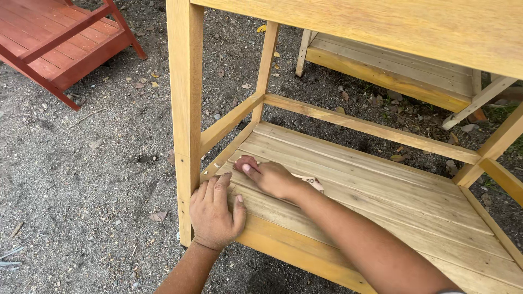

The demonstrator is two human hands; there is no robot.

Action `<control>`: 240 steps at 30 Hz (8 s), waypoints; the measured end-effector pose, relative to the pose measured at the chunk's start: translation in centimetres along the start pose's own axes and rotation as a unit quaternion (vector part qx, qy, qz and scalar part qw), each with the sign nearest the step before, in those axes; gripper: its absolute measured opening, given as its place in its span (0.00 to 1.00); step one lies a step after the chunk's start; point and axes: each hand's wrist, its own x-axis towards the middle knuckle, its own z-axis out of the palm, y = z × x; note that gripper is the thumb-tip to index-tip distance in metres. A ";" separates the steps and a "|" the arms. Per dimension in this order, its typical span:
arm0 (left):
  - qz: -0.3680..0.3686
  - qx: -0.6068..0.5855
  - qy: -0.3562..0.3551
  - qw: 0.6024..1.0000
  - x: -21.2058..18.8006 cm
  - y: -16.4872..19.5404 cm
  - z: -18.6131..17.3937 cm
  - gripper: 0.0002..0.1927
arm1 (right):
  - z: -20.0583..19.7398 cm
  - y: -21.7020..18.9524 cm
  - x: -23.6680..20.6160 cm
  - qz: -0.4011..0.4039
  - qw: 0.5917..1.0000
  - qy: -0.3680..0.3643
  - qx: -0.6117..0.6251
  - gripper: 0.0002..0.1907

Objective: The person sands the wooden surfaces of a small multi-tier furniture frame using a folded sheet of sandpaper, rubbing it back and forth across the top shelf, edges, rails, and lower shelf. They steady the frame with their other hand and reposition around the piece to sand different sides.

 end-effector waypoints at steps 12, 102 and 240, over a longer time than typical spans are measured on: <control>0.002 0.010 0.010 1.000 -0.1 0.1 0.0 0.26 | 2.0 0.0 3.1 0.053 0.995 -0.006 -0.089 0.35; -0.010 0.032 -0.009 0.999 -0.3 0.7 -0.2 0.22 | -5.4 11.7 -7.2 0.305 0.951 -0.045 -0.004 0.51; -0.288 -0.158 -0.175 0.928 2.0 -8.0 -1.1 0.41 | 2.1 -8.6 -1.7 0.006 0.998 -0.063 -0.028 0.25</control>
